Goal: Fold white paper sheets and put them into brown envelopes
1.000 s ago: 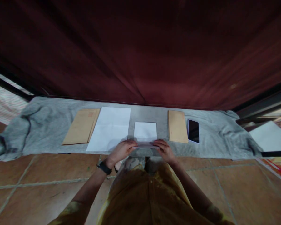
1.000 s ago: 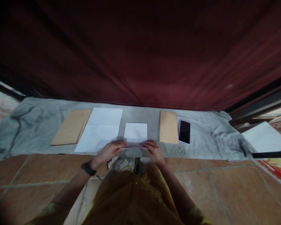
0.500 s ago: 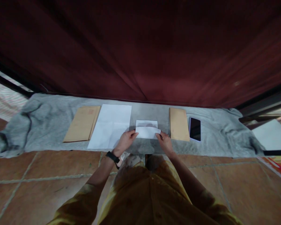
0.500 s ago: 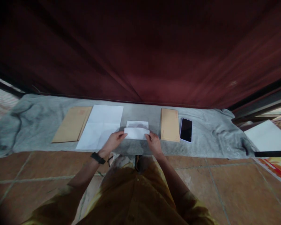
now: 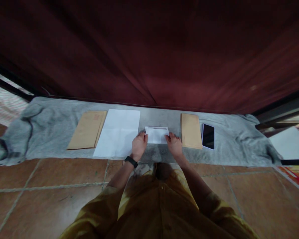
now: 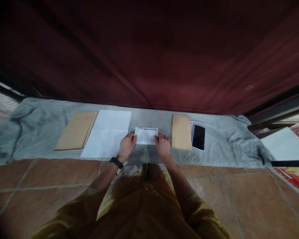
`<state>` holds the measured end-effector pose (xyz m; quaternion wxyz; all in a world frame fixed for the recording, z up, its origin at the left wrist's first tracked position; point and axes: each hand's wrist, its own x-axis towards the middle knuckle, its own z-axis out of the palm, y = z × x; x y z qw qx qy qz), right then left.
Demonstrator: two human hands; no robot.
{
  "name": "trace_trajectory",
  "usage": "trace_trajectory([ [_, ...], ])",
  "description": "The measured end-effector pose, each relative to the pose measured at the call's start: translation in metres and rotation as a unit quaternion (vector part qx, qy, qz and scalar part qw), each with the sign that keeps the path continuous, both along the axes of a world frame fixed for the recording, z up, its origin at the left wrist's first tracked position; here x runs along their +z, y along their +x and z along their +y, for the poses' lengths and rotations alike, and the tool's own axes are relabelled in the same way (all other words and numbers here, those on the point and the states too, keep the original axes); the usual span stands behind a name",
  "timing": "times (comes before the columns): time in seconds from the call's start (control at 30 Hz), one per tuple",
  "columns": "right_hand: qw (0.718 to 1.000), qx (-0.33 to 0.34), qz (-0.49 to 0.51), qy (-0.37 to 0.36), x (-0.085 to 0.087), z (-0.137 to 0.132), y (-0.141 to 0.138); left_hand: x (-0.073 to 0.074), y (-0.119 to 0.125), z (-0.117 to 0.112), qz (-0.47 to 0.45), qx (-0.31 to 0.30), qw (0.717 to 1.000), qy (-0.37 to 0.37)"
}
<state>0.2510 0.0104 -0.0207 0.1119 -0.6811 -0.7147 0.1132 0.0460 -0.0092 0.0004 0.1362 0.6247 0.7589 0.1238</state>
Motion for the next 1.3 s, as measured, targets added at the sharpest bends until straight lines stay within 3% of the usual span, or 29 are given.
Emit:
trace_trajectory([
  [0.2,0.999,-0.009,-0.042,0.001,0.003,0.005,-0.008,-0.004,0.007,0.001,0.004,0.033,0.999,-0.002],
  [0.63,0.995,-0.041,-0.089,-0.018,0.009,0.011,-0.021,0.007,0.016,0.012,0.049,0.084,0.994,-0.055],
  [1.3,0.99,-0.042,-0.135,0.008,0.006,0.011,-0.024,0.004,0.02,0.014,0.064,0.072,0.993,-0.063],
])
